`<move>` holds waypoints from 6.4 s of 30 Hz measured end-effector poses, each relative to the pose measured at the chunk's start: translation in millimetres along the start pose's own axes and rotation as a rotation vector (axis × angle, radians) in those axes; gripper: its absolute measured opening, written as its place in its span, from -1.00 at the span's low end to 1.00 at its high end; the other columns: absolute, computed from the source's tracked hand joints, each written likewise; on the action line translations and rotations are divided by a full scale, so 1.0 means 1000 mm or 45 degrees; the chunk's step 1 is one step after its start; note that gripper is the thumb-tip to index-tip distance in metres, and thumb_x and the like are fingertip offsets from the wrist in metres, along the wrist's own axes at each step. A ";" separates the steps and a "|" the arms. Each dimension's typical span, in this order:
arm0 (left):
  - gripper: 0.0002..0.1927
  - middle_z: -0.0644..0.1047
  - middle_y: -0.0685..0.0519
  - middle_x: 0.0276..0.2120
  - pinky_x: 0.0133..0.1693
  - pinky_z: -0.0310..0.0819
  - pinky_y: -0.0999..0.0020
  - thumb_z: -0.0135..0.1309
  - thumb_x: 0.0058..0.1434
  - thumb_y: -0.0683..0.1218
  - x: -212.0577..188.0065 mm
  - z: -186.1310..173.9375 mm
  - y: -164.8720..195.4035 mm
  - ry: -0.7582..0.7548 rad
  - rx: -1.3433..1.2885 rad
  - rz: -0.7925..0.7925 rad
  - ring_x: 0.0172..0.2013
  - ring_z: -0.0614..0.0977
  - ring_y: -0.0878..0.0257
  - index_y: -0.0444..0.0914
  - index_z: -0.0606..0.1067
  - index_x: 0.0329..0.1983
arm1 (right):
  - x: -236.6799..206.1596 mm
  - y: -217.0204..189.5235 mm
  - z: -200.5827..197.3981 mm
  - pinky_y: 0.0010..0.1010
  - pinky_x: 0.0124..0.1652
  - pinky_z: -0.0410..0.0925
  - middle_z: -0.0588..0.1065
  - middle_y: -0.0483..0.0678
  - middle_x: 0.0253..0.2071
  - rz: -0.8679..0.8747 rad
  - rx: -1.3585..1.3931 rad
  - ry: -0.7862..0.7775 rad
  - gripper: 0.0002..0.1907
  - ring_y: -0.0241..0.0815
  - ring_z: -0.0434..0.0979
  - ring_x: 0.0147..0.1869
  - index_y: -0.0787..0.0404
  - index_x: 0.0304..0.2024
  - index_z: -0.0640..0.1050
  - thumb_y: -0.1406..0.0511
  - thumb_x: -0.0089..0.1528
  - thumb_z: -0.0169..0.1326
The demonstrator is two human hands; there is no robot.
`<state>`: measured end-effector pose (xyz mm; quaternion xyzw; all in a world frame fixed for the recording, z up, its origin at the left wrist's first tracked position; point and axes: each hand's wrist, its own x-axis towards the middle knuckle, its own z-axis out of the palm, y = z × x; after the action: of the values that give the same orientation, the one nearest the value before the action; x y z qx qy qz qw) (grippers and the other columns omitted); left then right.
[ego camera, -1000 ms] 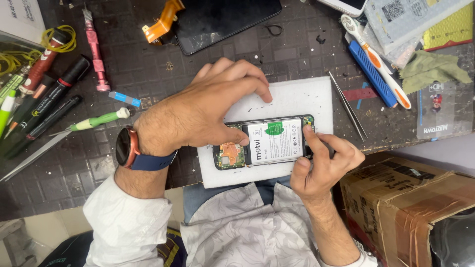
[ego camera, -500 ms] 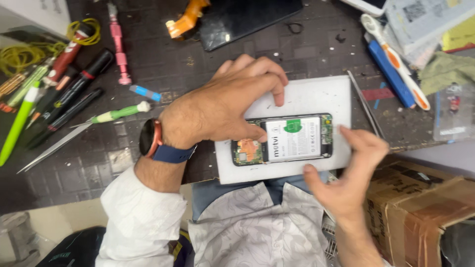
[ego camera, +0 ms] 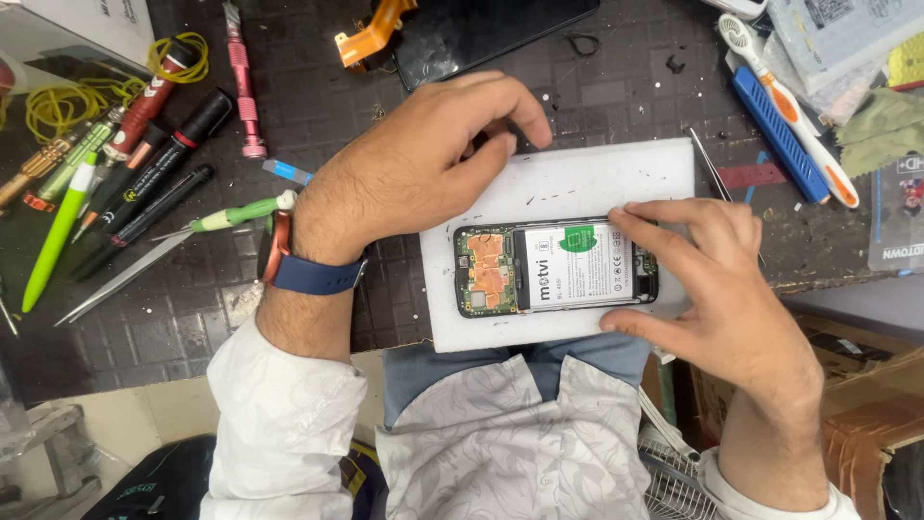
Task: The person uses tweezers to manipulate internal components of a disassembled smartphone, including the battery and ribbon cables. They remove the battery and handle the screen assembly, placing it on the workbench.
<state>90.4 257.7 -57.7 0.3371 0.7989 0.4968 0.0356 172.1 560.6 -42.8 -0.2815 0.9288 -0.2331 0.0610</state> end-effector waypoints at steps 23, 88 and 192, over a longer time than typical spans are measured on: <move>-0.50 0.53 0.00 0.24 0.38 0.32 0.11 0.30 0.17 -0.08 -0.060 0.039 0.054 0.071 0.418 -0.021 0.29 0.51 0.10 -0.21 0.50 0.19 | -0.005 0.020 0.020 -0.33 0.11 0.41 0.60 -0.04 0.12 -0.145 0.120 0.435 -0.25 -0.07 0.48 0.12 0.25 0.06 0.63 -0.20 0.13 0.17; -0.76 0.67 -0.07 -0.09 -0.06 0.70 0.33 0.22 0.20 -0.32 -0.064 0.053 0.051 0.332 0.143 0.243 -0.08 0.75 0.13 -0.35 0.58 -0.05 | -0.025 -0.022 0.040 -0.47 -0.13 0.35 0.32 -0.06 -0.15 0.059 0.984 1.308 -0.80 -0.29 0.36 -0.19 0.19 0.02 0.26 0.24 0.63 -0.04; -0.78 0.68 -0.04 -0.14 -0.05 0.68 0.36 0.14 0.25 -0.31 -0.060 0.052 0.046 0.307 0.239 0.261 -0.08 0.75 0.17 -0.33 0.60 -0.03 | 0.010 -0.022 0.051 -0.43 -0.07 0.27 0.62 -0.20 -0.36 -0.291 0.427 0.850 -0.76 -0.32 0.56 -0.20 0.05 -0.32 0.39 0.18 0.42 0.11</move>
<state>180.2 276.0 -63.0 0.3566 0.8018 0.4578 -0.1429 187.3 518.5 -77.7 -0.2778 0.8092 -0.4658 -0.2258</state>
